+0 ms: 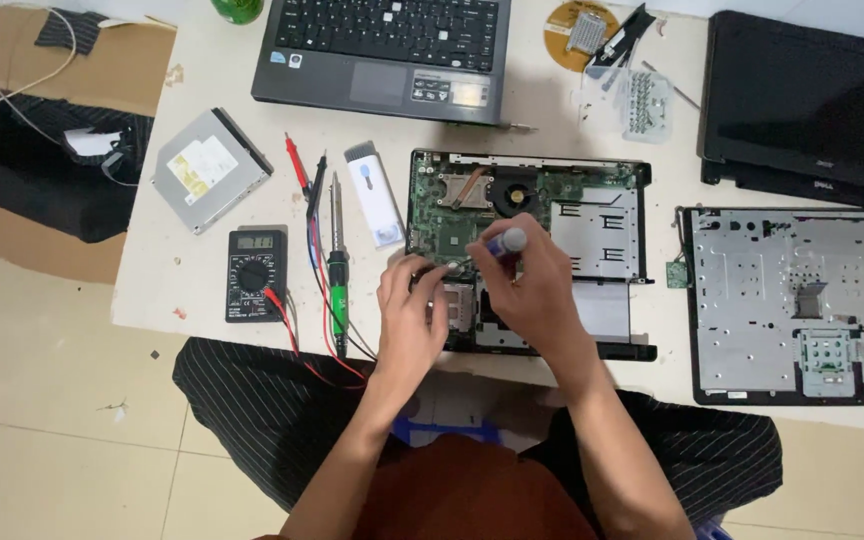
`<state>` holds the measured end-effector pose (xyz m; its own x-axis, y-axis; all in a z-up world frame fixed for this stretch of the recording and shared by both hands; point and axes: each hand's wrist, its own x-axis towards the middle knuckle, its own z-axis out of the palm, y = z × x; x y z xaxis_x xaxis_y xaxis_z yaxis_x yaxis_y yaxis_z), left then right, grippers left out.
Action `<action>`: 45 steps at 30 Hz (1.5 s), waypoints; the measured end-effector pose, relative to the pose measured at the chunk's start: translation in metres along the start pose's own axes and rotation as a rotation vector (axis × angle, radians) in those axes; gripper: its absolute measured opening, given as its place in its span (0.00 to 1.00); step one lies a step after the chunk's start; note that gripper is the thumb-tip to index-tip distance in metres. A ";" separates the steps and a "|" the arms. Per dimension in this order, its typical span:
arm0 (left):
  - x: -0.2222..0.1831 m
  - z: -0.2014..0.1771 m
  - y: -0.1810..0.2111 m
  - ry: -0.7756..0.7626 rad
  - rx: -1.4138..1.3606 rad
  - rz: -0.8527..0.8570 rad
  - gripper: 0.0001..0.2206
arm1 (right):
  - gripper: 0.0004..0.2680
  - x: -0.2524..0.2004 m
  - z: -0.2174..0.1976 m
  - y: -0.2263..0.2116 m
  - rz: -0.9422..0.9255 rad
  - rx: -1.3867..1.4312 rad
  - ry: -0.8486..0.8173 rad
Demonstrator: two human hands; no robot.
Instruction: Applying thermal paste and using a screwdriver to repair a laptop motherboard on a workbench
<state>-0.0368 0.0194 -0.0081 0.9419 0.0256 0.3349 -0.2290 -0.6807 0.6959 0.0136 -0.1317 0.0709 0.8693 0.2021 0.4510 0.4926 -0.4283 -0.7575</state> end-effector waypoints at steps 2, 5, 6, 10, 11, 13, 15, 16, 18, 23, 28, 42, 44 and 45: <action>0.000 0.002 -0.002 -0.007 0.009 0.004 0.11 | 0.04 0.000 0.000 0.003 -0.010 -0.014 -0.001; -0.004 0.003 -0.007 -0.014 0.032 0.017 0.11 | 0.04 0.003 -0.006 0.000 0.004 -0.008 0.014; -0.003 0.003 -0.006 -0.017 0.034 0.011 0.11 | 0.04 0.005 -0.009 -0.003 0.002 -0.021 0.030; -0.003 0.006 -0.005 0.014 0.019 -0.017 0.09 | 0.04 -0.004 0.002 0.007 0.016 -0.007 -0.006; -0.004 0.006 -0.003 0.012 0.018 -0.016 0.09 | 0.04 -0.003 -0.001 0.001 0.018 -0.008 -0.006; -0.002 0.004 -0.002 0.016 -0.008 -0.031 0.09 | 0.04 0.004 -0.005 -0.010 0.054 0.018 0.009; -0.003 0.003 0.000 0.014 -0.018 -0.037 0.09 | 0.04 -0.002 0.001 -0.001 0.099 0.044 0.007; -0.002 0.003 0.001 0.018 -0.028 -0.041 0.09 | 0.05 -0.003 0.005 0.003 0.138 0.070 0.004; -0.001 0.002 0.001 0.027 -0.016 -0.032 0.09 | 0.05 0.001 0.000 -0.003 0.082 0.031 -0.011; -0.001 0.002 0.000 0.008 -0.019 -0.036 0.09 | 0.05 -0.008 0.004 -0.001 0.073 0.006 0.015; -0.007 0.003 -0.006 -0.100 0.109 0.019 0.13 | 0.03 -0.015 -0.012 -0.013 0.139 0.080 0.121; -0.008 -0.001 0.045 -0.221 -0.097 0.170 0.12 | 0.11 -0.126 0.014 0.005 -0.067 -0.226 0.479; -0.017 0.001 0.066 -0.336 -0.320 0.110 0.12 | 0.12 -0.125 0.013 -0.012 -0.094 -0.242 0.487; -0.023 0.001 0.074 -0.441 -0.401 -0.101 0.16 | 0.13 -0.126 0.013 -0.018 -0.070 -0.282 0.484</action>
<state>-0.0752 -0.0326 0.0347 0.9573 -0.2884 0.0196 -0.1270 -0.3589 0.9247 -0.1041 -0.1376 0.0217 0.6849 -0.1598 0.7109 0.4607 -0.6610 -0.5923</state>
